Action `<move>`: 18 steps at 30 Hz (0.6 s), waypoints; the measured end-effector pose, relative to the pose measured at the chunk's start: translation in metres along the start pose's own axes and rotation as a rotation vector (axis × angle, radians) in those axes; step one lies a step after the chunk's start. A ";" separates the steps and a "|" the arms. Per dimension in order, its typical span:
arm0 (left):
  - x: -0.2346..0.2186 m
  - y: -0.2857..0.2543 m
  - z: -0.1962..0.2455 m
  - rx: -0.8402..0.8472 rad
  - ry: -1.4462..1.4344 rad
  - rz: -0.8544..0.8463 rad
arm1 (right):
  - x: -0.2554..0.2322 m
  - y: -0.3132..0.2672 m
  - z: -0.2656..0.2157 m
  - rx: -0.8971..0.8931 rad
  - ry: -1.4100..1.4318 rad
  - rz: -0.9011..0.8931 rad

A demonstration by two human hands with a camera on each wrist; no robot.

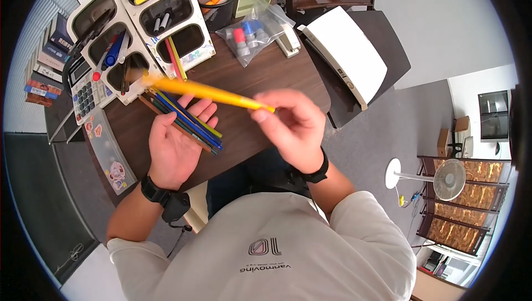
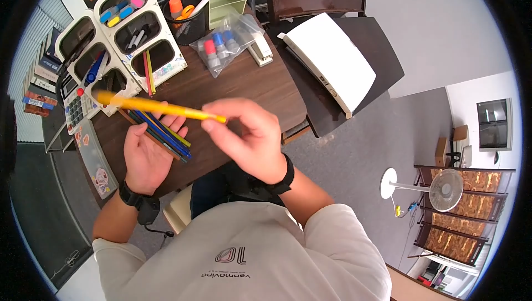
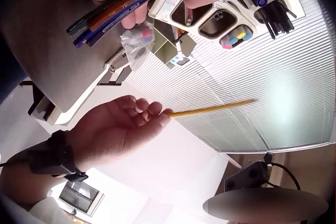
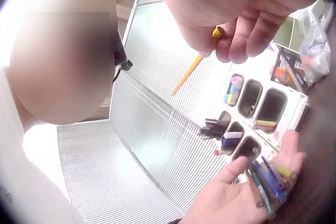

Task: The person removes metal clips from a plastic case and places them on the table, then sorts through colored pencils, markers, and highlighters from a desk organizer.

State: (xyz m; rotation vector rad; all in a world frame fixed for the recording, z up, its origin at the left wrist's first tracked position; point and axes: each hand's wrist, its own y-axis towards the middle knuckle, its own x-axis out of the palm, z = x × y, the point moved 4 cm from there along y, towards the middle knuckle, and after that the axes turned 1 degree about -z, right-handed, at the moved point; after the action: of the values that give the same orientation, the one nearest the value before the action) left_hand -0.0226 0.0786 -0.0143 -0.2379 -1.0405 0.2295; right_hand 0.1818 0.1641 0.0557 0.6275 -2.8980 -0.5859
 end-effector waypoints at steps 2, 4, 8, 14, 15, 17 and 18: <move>0.001 0.000 0.000 0.008 0.035 -0.035 | -0.004 0.012 0.001 -0.046 -0.120 0.013; -0.001 0.002 0.000 0.012 0.059 -0.022 | -0.005 0.022 0.000 -0.155 -0.243 -0.031; -0.003 0.000 -0.001 0.008 0.103 0.088 | 0.003 0.033 0.007 -0.312 -0.561 -0.020; -0.009 0.002 -0.002 0.019 0.143 0.083 | 0.046 0.062 0.022 -0.302 -0.554 -0.109; -0.009 0.002 -0.002 0.020 0.136 0.084 | 0.053 0.067 0.023 -0.272 -0.540 -0.155; -0.006 0.003 -0.001 0.021 0.116 0.095 | 0.065 0.072 0.028 -0.274 -0.534 -0.191; -0.005 0.003 -0.001 0.020 0.094 0.108 | 0.069 0.073 0.030 -0.273 -0.529 -0.228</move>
State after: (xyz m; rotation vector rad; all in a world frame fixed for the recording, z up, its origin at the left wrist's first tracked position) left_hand -0.0247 0.0804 -0.0196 -0.2840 -0.9327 0.3231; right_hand 0.0861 0.2073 0.0594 0.8803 -3.1318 -1.3348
